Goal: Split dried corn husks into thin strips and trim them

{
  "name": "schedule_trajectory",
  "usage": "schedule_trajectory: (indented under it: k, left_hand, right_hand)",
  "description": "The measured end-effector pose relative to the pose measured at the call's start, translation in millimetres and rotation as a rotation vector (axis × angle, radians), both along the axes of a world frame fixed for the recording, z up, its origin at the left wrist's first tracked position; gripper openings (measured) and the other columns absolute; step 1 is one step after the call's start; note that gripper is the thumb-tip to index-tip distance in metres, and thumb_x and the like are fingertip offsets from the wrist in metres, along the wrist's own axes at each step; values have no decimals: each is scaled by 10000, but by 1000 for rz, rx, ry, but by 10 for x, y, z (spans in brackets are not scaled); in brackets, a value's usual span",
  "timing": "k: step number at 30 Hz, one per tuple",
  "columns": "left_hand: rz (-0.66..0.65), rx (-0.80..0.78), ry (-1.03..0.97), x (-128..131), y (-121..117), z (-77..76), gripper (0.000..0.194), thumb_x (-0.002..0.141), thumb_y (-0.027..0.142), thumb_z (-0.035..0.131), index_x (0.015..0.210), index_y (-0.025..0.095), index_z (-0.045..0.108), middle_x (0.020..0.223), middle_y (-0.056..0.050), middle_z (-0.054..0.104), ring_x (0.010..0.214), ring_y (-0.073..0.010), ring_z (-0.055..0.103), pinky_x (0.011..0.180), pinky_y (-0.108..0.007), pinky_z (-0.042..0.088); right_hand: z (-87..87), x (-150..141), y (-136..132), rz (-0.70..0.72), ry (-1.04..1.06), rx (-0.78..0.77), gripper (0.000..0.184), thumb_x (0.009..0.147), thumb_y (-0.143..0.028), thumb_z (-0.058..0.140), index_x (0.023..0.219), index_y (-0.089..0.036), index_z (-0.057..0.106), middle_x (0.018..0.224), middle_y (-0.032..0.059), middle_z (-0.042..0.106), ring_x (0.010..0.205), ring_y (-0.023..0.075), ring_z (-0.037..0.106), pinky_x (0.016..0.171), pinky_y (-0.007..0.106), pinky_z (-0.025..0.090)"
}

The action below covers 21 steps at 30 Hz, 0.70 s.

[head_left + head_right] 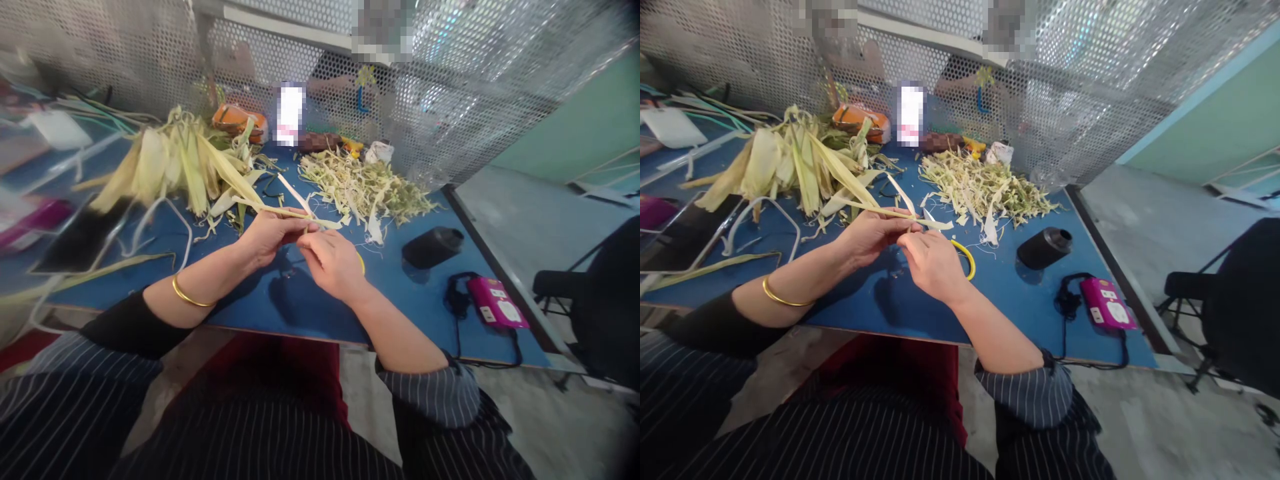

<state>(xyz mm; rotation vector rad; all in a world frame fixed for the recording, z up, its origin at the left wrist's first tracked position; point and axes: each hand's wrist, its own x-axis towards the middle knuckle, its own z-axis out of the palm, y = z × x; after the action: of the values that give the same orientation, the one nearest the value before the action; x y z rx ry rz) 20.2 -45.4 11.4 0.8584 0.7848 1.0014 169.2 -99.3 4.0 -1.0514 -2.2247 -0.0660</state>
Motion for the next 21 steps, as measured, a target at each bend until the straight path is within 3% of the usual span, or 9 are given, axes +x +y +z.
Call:
schedule_trajectory:
  k: [7, 12, 17, 21]
  left_hand:
    - [-104, -38, 35, -58, 39, 53, 207, 700, 159, 699, 898, 101, 697, 752, -63, 705, 670, -136, 666, 686, -247, 551]
    - [-99, 48, 150, -30, -7, 37, 211, 700, 278, 740, 809, 105, 684, 674, -31, 651, 544, -87, 591, 564, -212, 513]
    - [-4, 160, 243, 6, -19, 5, 174, 695, 240, 756, 751, 99, 670, 587, -9, 603, 428, -49, 493, 448, -188, 423]
    - [-55, 117, 217, -20, -1, 36, 173, 692, 240, 757, 744, 100, 671, 588, -8, 592, 428, -51, 484, 426, -186, 415]
  right_hand:
    - [31, 148, 88, -352, 173, 84, 215, 895, -383, 510, 957, -205, 612, 922, 78, 649, 887, 209, 592, 823, 358, 413]
    - [-6, 173, 171, -277, 110, -63, 247, 920, -371, 464, 797, -212, 606, 751, 17, 653, 755, 169, 592, 882, 356, 377]
    - [22, 136, 126, -176, 96, -113, 282, 920, -332, 456, 702, -205, 581, 659, -1, 620, 686, 150, 561, 895, 341, 368]
    - [42, 144, 124, -161, 333, -333, 306, 901, -408, 477, 730, -199, 620, 651, -2, 603, 657, 144, 542, 737, 302, 411]
